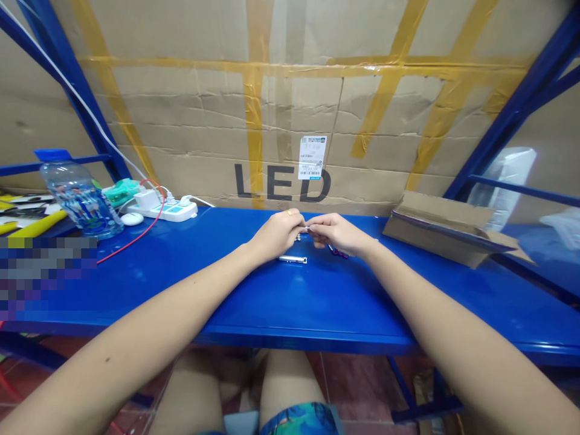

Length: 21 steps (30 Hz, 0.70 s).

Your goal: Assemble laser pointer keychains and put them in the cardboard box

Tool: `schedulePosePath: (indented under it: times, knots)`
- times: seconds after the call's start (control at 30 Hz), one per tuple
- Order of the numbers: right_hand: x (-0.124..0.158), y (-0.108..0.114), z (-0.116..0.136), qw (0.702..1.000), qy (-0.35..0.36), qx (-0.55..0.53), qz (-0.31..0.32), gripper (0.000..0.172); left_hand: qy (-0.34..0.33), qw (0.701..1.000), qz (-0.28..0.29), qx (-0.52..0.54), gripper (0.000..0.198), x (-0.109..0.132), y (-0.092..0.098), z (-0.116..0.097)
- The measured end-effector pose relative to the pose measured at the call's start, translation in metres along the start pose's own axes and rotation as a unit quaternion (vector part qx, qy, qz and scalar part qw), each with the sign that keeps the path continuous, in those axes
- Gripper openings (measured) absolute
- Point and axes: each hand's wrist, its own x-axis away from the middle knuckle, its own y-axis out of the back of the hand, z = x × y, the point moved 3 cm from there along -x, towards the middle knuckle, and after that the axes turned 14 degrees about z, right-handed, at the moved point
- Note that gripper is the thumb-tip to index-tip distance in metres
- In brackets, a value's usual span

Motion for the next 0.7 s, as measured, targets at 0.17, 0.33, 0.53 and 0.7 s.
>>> schedulePosePath:
  times: [0.17, 0.33, 0.53, 0.7]
  knots:
    - [-0.001, 0.0, 0.002, 0.99, -0.014, 0.135, -0.034, 0.021, 0.016, 1.0, -0.01, 0.009, 0.013, -0.001, -0.001, 0.0]
    - [-0.003, 0.0, 0.005, 0.959, -0.033, 0.273, -0.062, 0.026, 0.037, 0.999, -0.019, 0.018, 0.012, -0.002, -0.006, 0.002]
    - [-0.003, 0.004, 0.003, 0.953, -0.026, 0.295, -0.061, 0.032, 0.104, 0.993, 0.011, 0.055, 0.01, -0.002, 0.0, 0.0]
    - [-0.001, 0.012, 0.001, 0.942, -0.033, 0.325, -0.081, 0.036, 0.164, 0.95, 0.253, 0.087, 0.018, 0.004, 0.01, -0.006]
